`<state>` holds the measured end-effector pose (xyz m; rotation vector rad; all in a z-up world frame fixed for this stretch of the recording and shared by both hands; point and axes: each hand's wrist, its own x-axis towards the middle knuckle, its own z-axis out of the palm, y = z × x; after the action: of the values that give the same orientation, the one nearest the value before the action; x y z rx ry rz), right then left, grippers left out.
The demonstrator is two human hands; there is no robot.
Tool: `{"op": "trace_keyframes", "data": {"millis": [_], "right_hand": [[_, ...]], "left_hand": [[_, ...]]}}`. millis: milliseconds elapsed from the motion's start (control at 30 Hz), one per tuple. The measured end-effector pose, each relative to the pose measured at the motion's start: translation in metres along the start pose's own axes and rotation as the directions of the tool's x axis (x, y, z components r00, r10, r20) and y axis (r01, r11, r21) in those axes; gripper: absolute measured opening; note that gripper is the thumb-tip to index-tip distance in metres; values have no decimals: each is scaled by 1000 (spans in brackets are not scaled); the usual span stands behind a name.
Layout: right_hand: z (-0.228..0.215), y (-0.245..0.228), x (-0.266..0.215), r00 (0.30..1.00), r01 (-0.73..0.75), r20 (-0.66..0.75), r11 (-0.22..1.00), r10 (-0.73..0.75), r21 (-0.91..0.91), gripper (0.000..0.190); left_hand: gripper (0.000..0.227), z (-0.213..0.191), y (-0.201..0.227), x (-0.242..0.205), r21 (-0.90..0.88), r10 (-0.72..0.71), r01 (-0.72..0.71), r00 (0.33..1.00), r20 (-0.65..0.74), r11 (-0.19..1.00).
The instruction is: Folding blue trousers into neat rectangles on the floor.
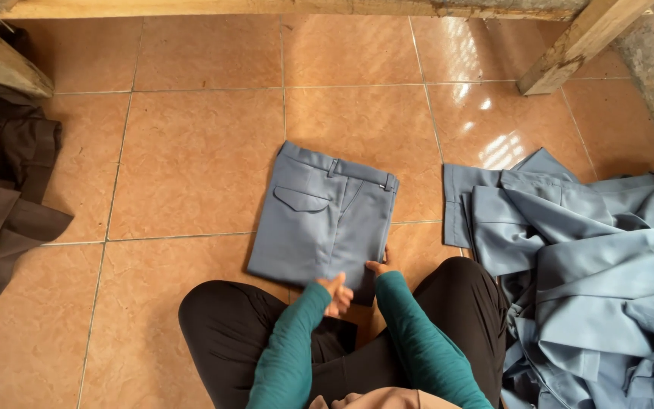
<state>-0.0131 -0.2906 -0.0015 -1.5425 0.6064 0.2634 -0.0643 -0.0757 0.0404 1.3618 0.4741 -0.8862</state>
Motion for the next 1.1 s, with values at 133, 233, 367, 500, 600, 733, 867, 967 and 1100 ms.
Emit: {"op": "trace_keyframes", "data": {"millis": [133, 233, 367, 500, 600, 733, 867, 967, 1100], "right_hand": [[-4, -62, -44, 995, -100, -20, 995, 100, 32, 110], [-4, -83, -57, 996, -88, 33, 984, 84, 156, 105], [-4, -89, -64, 991, -135, 32, 969, 132, 208, 106], [-1, -104, -39, 986, -48, -144, 974, 82, 222, 102], [-24, -97, 4, 986, 94, -127, 991, -105, -93, 79], [-23, -119, 20, 977, 1, -204, 953, -65, -302, 70], [-18, -150, 16, 959, -14, -282, 992, -22, -123, 58], [-23, -154, 6, 936, -42, -351, 993, -1, -113, 54], [-53, -66, 77, 926, -127, -344, 987, 154, 100, 57]], "left_hand": [[103, 22, 28, -71, 34, -297, 302, 949, -105, 953], [120, 48, 53, -84, 42, -174, 195, 937, -302, 980], [101, 43, 16, -54, -820, -185, -244, 904, -385, 517], [108, 28, -52, -24, -753, -215, -227, 873, -439, 617], [58, 35, -54, -57, -731, -97, -307, 886, -453, 609], [57, 38, -58, -55, -691, -118, -273, 879, -462, 669], [59, 38, -55, -52, -616, -141, -232, 857, -495, 753], [60, 40, -48, -56, -651, -146, -221, 876, -460, 727], [106, 38, -49, -30, -733, -232, -142, 894, -384, 666]]}}
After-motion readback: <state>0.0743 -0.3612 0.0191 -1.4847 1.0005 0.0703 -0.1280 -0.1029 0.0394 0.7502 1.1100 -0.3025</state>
